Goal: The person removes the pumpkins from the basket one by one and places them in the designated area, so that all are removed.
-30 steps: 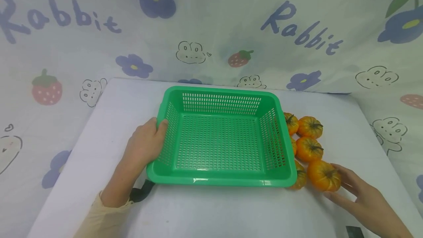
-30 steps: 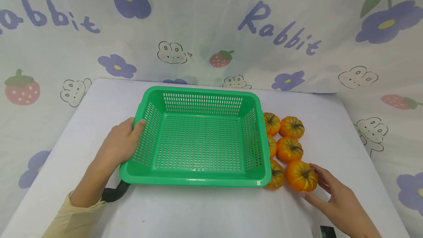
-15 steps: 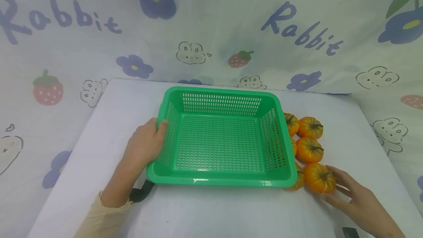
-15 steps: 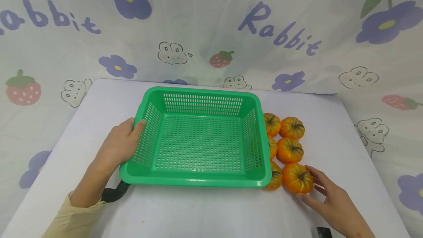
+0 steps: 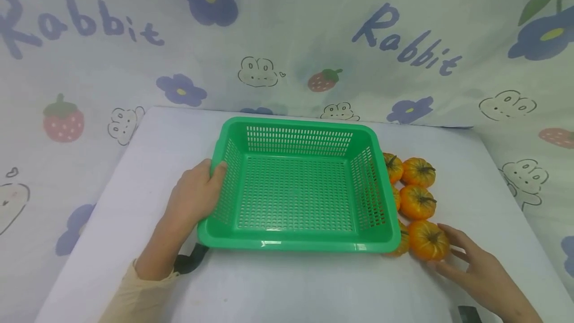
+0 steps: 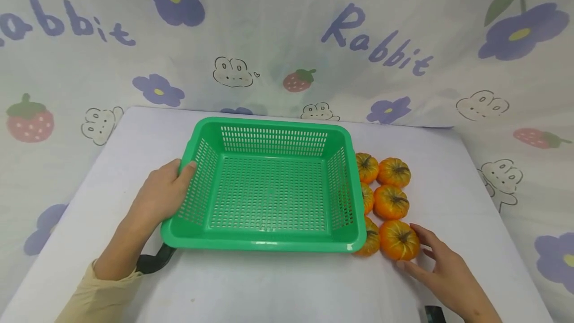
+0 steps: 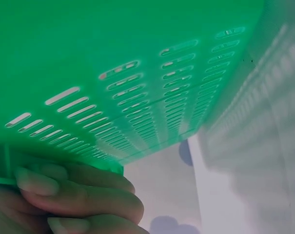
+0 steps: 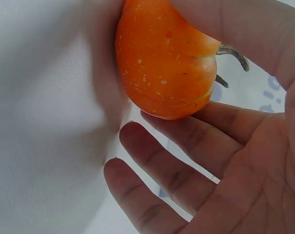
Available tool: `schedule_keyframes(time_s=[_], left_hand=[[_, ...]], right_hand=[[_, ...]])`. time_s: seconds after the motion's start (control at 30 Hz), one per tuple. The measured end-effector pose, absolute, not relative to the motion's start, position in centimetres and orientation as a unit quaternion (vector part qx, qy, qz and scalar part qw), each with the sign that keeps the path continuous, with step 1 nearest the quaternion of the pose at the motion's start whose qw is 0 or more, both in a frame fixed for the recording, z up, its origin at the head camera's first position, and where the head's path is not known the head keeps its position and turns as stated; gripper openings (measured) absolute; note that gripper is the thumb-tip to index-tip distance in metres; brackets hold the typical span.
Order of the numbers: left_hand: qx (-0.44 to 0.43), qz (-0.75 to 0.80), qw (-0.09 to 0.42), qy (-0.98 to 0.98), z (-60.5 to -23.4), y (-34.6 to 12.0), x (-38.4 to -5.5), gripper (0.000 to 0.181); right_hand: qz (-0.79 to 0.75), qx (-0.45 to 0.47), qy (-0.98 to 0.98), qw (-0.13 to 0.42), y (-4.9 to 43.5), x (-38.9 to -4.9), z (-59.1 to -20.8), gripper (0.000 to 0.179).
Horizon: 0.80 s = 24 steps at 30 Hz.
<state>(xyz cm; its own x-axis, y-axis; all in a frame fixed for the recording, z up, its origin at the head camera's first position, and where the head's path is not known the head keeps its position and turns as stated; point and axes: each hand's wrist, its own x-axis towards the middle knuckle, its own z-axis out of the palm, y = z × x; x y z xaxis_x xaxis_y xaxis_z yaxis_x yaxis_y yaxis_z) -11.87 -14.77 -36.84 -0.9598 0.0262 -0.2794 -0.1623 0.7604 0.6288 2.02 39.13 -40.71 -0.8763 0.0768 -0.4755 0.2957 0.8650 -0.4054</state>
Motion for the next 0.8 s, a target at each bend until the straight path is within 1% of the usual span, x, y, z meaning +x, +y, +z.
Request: schedule_keyframes(time_s=[0.1, 0.23, 0.33, 0.43, 0.53, 0.67, 0.77, 0.8], left_hand=[[-0.036, 0.321, 0.127, 0.938, -36.8, -14.6, -12.0, 0.062], [-0.037, 0.306, 0.115, 0.944, -36.8, -14.4, -12.3, 0.076], [-0.033, 0.365, 0.138, 0.920, -37.3, -14.8, -12.6, 0.085], [-0.016, 0.448, 0.160, 0.879, -38.1, -15.7, -12.7, 0.086], [0.001, 0.478, 0.159, 0.864, -38.6, -16.7, -12.4, 0.083], [-0.005, 0.436, 0.138, 0.889, -38.8, -18.3, -11.4, 0.083], [-0.006, 0.410, 0.111, 0.905, -39.2, -19.9, -10.1, 0.080], [-0.005, 0.404, 0.098, 0.910, -39.3, -20.4, -9.5, 0.077]], right_hand=[[-0.238, 0.096, 0.940, 0.225, 39.3, 2.1, -40.9, 0.105], [-0.234, 0.095, 0.942, 0.222, 39.6, 2.2, -40.9, 0.107], [-0.238, 0.097, 0.941, 0.221, 39.7, 2.2, -40.7, 0.107], [-0.253, 0.095, 0.937, 0.222, 39.5, 2.2, -40.5, 0.104], [-0.260, 0.083, 0.938, 0.215, 39.5, 2.0, -40.1, 0.097], [-0.248, 0.073, 0.950, 0.176, 39.5, 1.6, -39.1, 0.090], [-0.255, 0.067, 0.957, 0.120, 39.1, 1.5, -38.2, 0.080], [-0.260, 0.062, 0.959, 0.091, 39.0, 1.6, -37.9, 0.076]])
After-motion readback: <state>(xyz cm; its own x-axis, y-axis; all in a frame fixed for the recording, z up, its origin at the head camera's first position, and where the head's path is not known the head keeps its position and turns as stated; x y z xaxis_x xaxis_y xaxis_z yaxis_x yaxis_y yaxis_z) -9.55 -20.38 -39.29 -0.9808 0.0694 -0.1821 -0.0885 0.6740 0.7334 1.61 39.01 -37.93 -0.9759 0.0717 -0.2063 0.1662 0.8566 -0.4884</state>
